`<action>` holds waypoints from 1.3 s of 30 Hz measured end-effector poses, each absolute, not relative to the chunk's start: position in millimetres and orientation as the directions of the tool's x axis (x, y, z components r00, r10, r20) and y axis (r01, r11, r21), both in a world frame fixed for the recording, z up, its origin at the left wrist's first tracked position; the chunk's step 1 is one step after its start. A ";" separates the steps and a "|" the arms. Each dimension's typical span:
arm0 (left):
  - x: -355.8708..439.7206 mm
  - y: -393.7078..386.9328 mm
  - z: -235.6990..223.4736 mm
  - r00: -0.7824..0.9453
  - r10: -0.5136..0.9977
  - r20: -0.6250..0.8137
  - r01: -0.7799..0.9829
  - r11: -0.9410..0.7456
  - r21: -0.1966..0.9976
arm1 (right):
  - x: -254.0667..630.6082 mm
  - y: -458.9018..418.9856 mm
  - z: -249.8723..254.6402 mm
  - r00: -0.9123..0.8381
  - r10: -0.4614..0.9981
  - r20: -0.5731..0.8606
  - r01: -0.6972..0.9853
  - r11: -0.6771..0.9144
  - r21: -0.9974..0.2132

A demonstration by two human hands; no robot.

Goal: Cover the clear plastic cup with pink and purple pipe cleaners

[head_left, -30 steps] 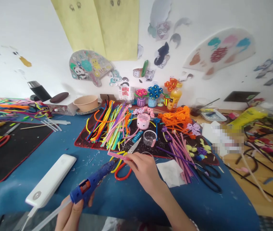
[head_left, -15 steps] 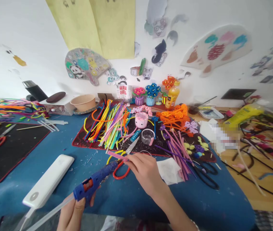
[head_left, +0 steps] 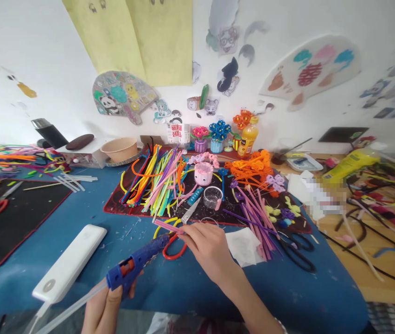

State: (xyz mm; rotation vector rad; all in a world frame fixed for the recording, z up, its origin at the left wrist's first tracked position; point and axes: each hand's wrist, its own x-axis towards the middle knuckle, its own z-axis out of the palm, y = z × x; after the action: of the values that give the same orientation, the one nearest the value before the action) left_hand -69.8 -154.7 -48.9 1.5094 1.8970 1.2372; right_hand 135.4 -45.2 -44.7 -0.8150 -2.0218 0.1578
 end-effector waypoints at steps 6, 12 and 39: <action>-73.7 -153.1 -54.3 -0.387 0.921 0.039 0.426 0.141 0.894 | 136.5 -45.3 -46.4 -0.365 0.599 0.713 0.499 0.772 -0.394; -77.6 -144.3 -60.0 -0.426 0.903 -0.051 0.337 0.211 0.917 | 138.1 -45.4 -49.3 -0.355 0.608 0.710 0.496 0.766 -0.408; -83.8 -174.2 -48.6 -0.477 0.861 0.177 0.559 0.142 0.817 | 144.7 -46.4 -50.1 -0.358 0.620 0.698 0.517 0.754 -0.405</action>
State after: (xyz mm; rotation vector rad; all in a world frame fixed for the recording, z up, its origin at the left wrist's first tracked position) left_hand -83.8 -174.2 -48.6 1.3702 2.0909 1.2592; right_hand 144.7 -46.4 -50.1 -0.8552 -2.0335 0.1423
